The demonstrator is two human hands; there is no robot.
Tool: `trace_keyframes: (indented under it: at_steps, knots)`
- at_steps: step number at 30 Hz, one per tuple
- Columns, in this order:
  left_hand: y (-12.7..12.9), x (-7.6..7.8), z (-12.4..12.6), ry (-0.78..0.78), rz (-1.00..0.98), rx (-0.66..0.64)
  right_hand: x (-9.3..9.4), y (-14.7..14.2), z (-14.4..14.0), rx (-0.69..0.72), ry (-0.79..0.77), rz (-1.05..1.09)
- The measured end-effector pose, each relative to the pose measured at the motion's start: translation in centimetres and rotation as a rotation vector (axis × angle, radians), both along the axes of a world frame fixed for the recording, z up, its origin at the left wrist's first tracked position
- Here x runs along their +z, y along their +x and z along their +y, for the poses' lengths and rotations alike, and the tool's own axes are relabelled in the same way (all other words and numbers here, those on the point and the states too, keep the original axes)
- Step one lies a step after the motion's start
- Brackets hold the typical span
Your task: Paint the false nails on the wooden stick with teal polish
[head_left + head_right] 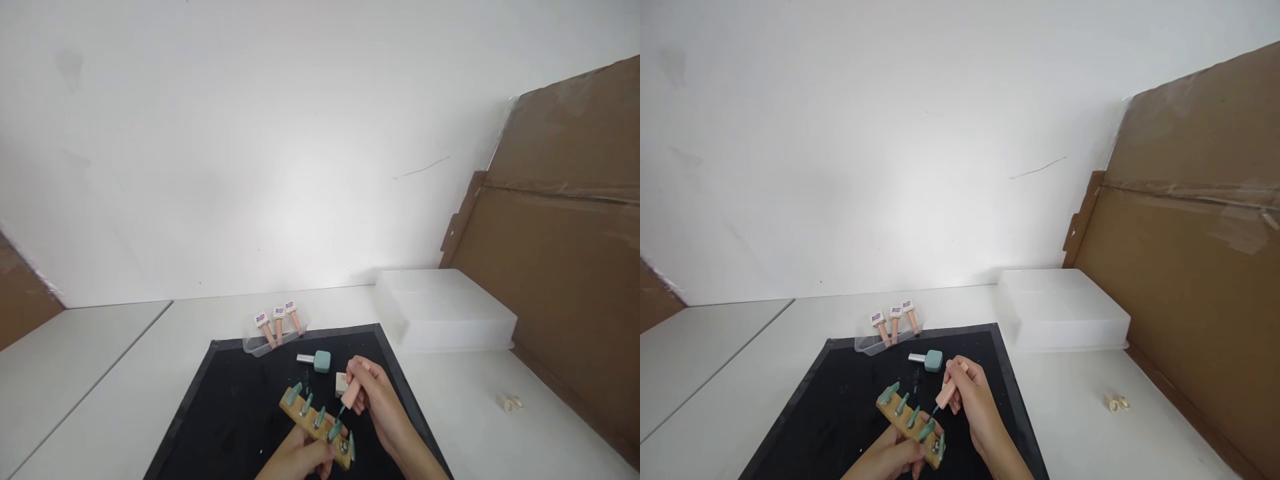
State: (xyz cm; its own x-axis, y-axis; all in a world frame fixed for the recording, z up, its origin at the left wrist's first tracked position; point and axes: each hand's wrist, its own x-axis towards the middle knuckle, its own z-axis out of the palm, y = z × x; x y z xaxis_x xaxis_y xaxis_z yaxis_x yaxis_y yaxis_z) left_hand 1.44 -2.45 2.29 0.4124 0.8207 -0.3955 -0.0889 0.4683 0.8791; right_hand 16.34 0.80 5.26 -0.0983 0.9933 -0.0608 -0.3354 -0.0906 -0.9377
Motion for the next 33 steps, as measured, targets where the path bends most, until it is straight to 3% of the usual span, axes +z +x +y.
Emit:
trace_keyframes:
  at_steps: [13, 20, 33]
  knots:
    - [0.05, 0.43, -0.07, -0.008, -0.028, 0.01, 0.13, -0.14, -0.23, 0.042, 0.023, -0.003]
    - [0.11, -0.43, 0.32, -0.01, -0.042, -0.011, 0.34, -0.18, -0.37, 0.087, 0.021, -0.017]
    - [-0.01, -0.53, 0.3, -0.022, -0.054, -0.01, -0.25, -0.24, 0.13, 0.016, 0.002, -0.1]
